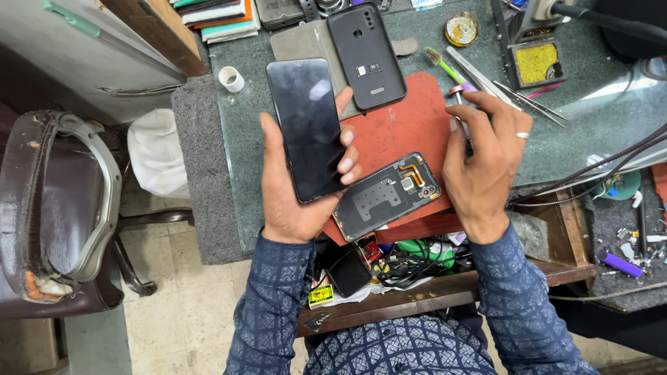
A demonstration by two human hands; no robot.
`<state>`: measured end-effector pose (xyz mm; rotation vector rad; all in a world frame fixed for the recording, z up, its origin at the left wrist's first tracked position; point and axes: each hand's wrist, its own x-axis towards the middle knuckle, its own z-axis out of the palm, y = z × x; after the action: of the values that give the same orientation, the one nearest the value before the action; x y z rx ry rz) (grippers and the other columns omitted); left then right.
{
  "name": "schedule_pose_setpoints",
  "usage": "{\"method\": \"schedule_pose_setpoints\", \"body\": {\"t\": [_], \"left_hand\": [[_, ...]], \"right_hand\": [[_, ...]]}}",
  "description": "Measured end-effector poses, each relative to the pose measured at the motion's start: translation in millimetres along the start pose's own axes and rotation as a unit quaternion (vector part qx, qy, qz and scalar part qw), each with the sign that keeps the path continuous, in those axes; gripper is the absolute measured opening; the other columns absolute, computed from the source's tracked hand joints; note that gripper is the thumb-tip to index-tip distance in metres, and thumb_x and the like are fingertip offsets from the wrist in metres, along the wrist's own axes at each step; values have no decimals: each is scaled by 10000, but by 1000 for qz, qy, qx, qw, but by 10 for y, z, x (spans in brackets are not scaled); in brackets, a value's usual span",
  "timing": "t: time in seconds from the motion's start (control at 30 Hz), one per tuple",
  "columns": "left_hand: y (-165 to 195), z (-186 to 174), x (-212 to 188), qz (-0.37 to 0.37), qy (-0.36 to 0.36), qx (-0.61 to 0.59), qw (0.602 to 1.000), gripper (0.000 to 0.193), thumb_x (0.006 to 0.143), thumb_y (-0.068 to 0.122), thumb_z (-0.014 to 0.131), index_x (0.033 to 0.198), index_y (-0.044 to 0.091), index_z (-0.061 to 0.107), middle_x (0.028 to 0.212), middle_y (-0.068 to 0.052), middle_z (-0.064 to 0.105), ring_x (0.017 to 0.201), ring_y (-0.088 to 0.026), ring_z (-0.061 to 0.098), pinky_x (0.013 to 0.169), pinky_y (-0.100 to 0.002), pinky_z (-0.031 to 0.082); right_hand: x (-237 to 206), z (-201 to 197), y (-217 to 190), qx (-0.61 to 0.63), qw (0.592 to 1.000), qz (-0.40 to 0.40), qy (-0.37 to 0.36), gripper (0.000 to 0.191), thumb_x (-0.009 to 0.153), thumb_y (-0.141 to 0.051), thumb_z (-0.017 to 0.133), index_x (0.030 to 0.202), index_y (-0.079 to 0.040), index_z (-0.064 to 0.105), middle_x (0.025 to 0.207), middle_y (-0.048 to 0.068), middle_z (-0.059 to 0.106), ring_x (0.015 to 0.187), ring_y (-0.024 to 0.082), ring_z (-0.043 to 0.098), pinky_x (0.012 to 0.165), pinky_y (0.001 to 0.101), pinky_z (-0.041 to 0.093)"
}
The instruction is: The person removes a protective film from a smartphone screen, then uses tweezers to clean the edges. They connect a charging cable to test the device, then use a plastic pry tool to open the phone and remove the back cover, exposing the internal components.
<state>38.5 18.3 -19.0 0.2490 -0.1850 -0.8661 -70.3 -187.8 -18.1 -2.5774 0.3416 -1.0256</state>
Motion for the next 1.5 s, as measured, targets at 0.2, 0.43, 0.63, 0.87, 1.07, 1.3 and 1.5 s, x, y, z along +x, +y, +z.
{"method": "schedule_pose_setpoints", "body": {"t": [0.2, 0.43, 0.63, 0.87, 1.07, 1.3, 1.5], "left_hand": [[3, 40, 6, 8, 25, 98, 995, 900, 1067, 646, 351, 1673, -18, 287, 1273, -182, 610, 1025, -248, 656, 936, -417, 576], [-22, -39, 2, -45, 39, 87, 994, 885, 1069, 664, 258, 1466, -127, 307, 1047, -246, 676, 792, -294, 700, 683, -432, 614], [2, -29, -50, -64, 10, 49, 997, 854, 1112, 641, 267, 1651, -18, 326, 887, -226, 653, 639, -278, 646, 573, -386, 559], [-9, -9, -33, -77, 17, 53, 995, 863, 1091, 652, 266, 1626, -23, 337, 878, -225, 653, 633, -282, 642, 569, -387, 558], [-23, -8, -27, -75, 15, 56, 995, 867, 1089, 655, 258, 1625, -21, 341, 901, -226, 658, 653, -282, 647, 597, -388, 561], [-28, -16, -2, -74, 19, 67, 995, 871, 1086, 655, 246, 1609, -32, 355, 906, -223, 656, 668, -285, 645, 600, -396, 562], [-26, -25, -14, -76, 13, 79, 994, 896, 1091, 662, 247, 1577, -75, 393, 913, -216, 651, 683, -274, 647, 610, -396, 565]], "right_hand": [[75, -96, -226, 197, 978, 58, -41, 108, 1059, -35, 674, 1161, -14, 703, 1097, 85, 692, 922, 168, 657, 808, 265, 507], [295, -28, -386, 523, 789, 196, -254, 120, 1020, -82, 652, 1092, -6, 712, 943, 36, 717, 825, 88, 641, 692, 232, 472], [327, -37, -478, 582, 719, 226, -305, 83, 1004, -78, 671, 1036, -10, 706, 877, 53, 725, 796, 115, 695, 683, 249, 476], [324, -17, -461, 592, 705, 242, -306, 76, 999, -82, 673, 1016, -12, 701, 835, 53, 728, 761, 128, 703, 663, 253, 464], [321, -24, -455, 582, 711, 255, -303, 73, 995, -74, 675, 1003, -6, 700, 832, 64, 726, 748, 136, 703, 667, 254, 476], [362, -43, -493, 620, 671, 269, -305, 72, 989, -48, 650, 986, 21, 672, 796, 102, 712, 673, 247, 756, 625, 333, 592], [365, -26, -478, 643, 657, 256, -298, 84, 1010, -33, 650, 972, 42, 653, 848, 117, 684, 703, 265, 740, 636, 381, 615]]}}
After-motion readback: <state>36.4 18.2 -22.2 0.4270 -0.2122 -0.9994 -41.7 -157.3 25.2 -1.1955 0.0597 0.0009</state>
